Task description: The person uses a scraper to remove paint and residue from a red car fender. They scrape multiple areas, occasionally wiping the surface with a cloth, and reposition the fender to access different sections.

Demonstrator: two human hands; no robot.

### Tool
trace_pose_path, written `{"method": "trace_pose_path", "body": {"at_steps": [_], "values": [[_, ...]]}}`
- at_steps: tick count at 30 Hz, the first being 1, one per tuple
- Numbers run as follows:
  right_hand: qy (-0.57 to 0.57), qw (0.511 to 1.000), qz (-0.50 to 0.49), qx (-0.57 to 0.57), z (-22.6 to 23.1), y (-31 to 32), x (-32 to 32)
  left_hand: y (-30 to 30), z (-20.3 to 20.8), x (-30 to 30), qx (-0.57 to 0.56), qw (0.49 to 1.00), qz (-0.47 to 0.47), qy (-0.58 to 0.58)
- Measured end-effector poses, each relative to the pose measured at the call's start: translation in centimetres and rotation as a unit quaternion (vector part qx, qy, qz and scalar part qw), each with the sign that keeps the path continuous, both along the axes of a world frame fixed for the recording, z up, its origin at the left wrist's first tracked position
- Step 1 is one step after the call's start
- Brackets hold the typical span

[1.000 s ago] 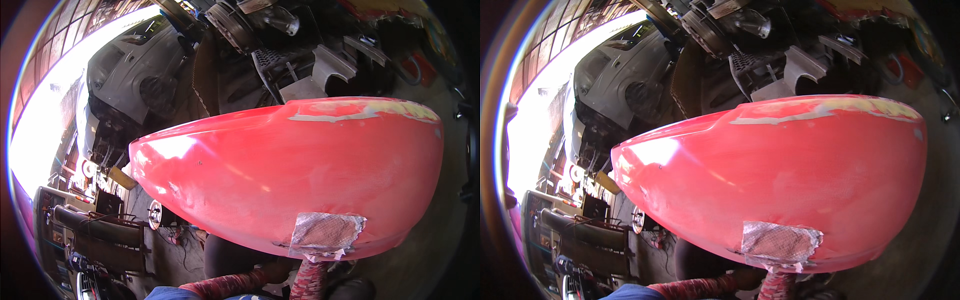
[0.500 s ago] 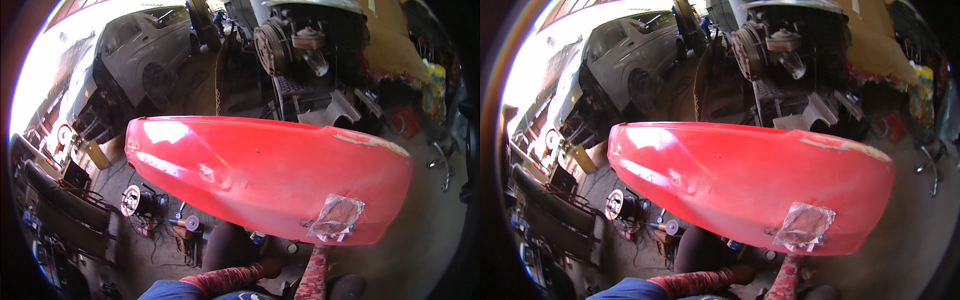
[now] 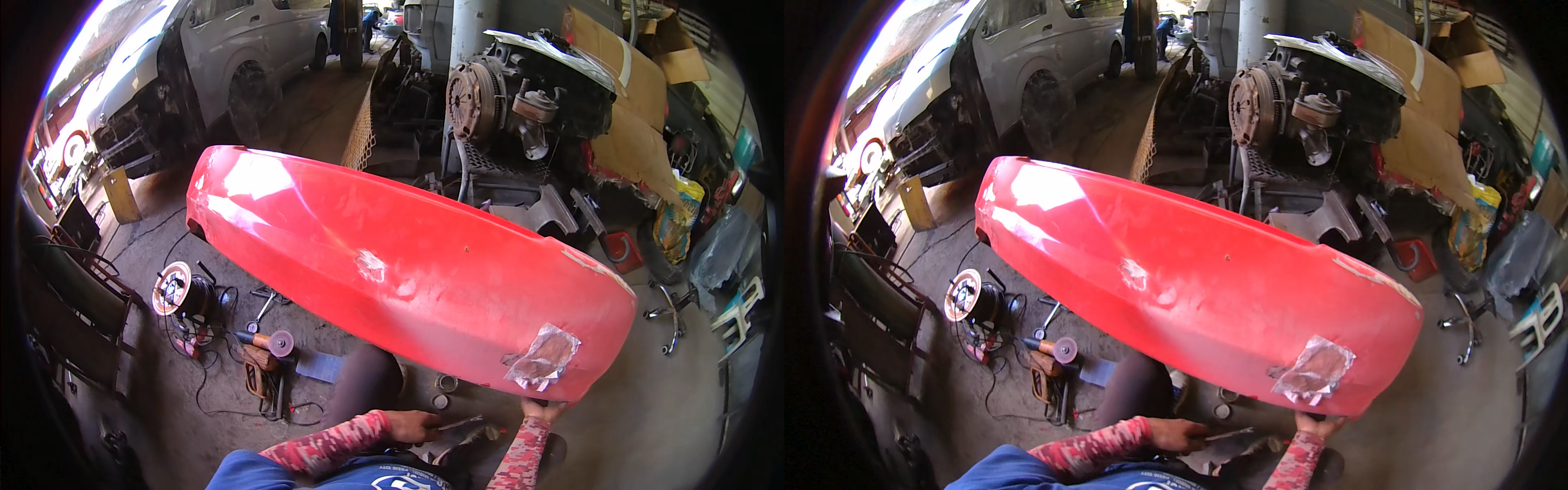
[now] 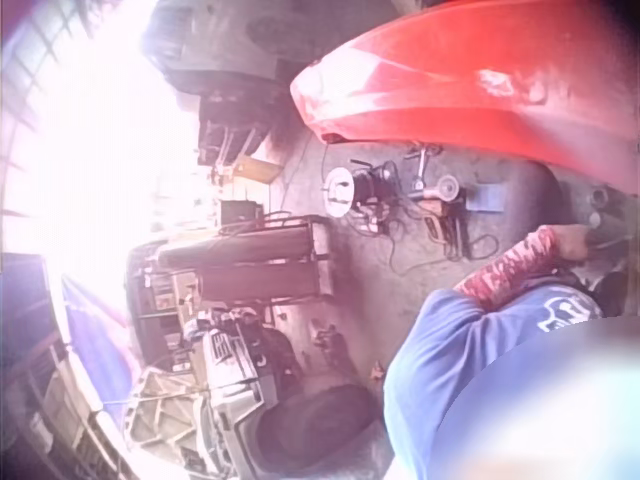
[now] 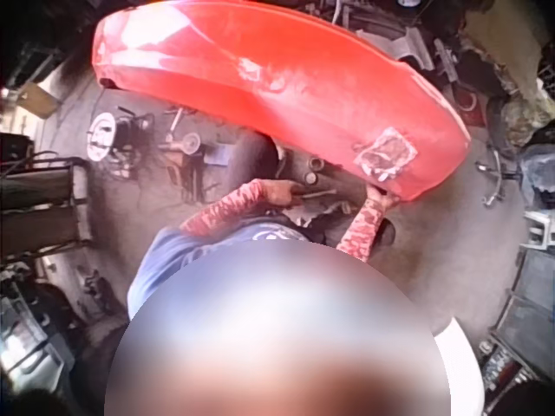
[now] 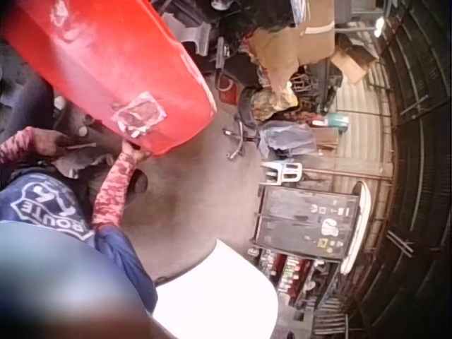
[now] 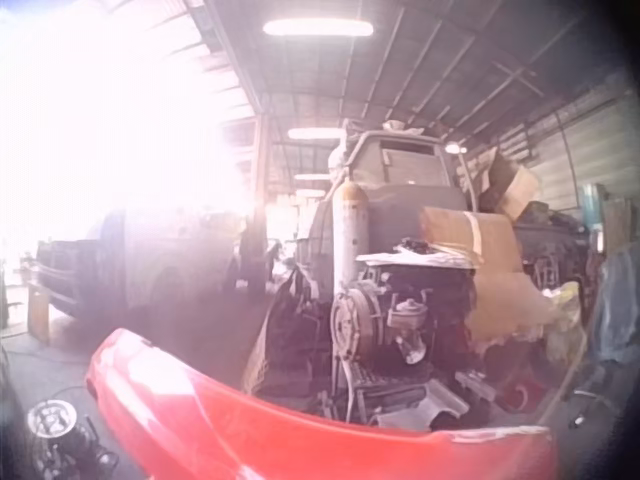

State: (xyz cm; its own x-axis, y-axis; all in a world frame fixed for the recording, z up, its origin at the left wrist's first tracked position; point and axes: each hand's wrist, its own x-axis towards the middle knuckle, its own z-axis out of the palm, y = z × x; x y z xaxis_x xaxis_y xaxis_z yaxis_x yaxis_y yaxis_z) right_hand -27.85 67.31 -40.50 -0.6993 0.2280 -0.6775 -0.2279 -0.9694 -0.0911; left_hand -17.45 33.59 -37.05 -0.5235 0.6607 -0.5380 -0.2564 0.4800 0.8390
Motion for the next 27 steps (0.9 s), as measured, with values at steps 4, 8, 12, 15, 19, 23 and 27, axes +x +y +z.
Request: {"method": "trace_pose_path", "body": {"at_steps": [4, 8, 12, 15, 19, 23, 27], "values": [[0.044, 0.998, 0.035, -0.009, 0.2, -0.6, 1.1, -3.8, 4.0, 1.0, 0.049, 0.995, 0.022, -0.083], [0.047, 0.997, 0.052, 0.026, -1.0, -0.8, 1.0, -6.0, 4.7, 0.7, 0.1, 0.983, 0.062, -0.137], [-0.024, 0.993, 0.029, 0.113, -1.0, -1.2, 1.6, -6.7, 4.2, -0.4, 0.232, 0.954, 0.035, -0.188], [-0.066, 0.989, 0.05, 0.121, -0.3, -2.2, 3.7, -6.7, 4.2, -0.9, 0.252, 0.953, 0.004, -0.169], [-0.093, 0.954, 0.164, 0.234, 0.0, -4.7, 7.6, -6.8, 4.1, -0.8, 0.272, 0.949, 0.003, -0.156], [-0.09, 0.893, 0.227, 0.377, 0.7, -6.9, 10.3, -6.9, 3.7, -0.6, 0.299, 0.939, 0.023, -0.166], [-0.092, 0.805, 0.174, 0.559, 3.2, -7.5, 11.4, -6.7, 3.5, -0.3, 0.285, 0.947, 0.026, -0.144]]}}
